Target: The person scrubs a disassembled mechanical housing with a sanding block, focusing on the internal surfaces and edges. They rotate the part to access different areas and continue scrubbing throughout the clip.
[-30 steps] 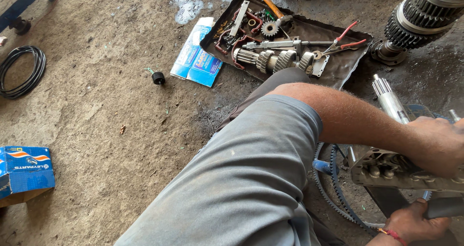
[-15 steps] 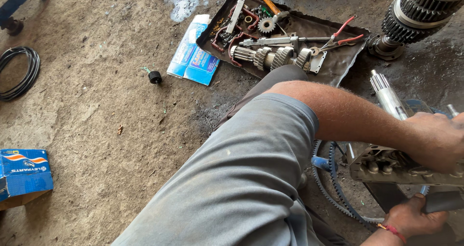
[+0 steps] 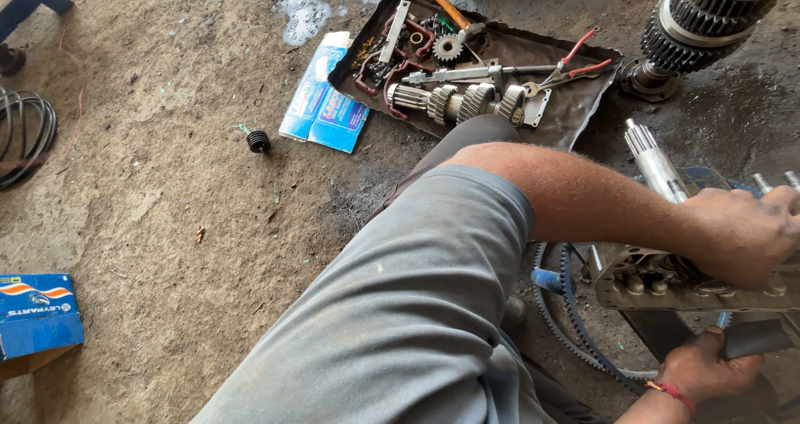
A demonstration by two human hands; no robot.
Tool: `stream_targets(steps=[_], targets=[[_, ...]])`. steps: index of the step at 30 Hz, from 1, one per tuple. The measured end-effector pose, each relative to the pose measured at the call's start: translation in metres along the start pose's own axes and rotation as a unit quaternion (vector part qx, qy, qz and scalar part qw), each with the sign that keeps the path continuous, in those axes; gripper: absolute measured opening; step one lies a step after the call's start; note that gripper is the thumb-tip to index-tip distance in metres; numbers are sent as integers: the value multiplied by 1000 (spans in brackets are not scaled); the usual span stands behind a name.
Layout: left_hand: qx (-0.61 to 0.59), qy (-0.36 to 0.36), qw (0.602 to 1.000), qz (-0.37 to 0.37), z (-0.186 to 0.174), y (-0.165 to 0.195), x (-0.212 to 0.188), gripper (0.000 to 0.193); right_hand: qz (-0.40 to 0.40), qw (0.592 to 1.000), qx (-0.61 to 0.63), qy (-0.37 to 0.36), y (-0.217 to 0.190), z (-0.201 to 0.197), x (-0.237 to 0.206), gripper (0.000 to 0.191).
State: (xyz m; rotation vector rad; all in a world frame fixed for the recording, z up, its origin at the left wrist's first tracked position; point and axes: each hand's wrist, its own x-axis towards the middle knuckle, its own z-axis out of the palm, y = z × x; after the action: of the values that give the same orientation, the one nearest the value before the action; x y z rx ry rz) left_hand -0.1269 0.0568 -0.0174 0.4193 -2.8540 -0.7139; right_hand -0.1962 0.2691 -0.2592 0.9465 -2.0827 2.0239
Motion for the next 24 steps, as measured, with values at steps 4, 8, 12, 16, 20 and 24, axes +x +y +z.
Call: stream_targets(steps=[4,8,12,16,20,24], targets=[[-1,2,1000,-9,9,-3,3,82,16,1000,-15,7,-2,0,1,23],[-7,15,1000,-15,11,-2,4,90,12,999,-37,5,-4,1,2,26],[-20,-1,1000,-21,8,-2,5,91,33,999,-18,21,-7,2,3,30],[-47,-4,999,2,6,-6,5,91,25,997,-66,28,-10,1,4,35],[-48,-16,999,-2,8,-5,6,86,23,997,-66,26,-16,1,6,32],[-32,-8,999,-11,7,-2,5,86,29,998,-59,24,-22,0,7,30]])
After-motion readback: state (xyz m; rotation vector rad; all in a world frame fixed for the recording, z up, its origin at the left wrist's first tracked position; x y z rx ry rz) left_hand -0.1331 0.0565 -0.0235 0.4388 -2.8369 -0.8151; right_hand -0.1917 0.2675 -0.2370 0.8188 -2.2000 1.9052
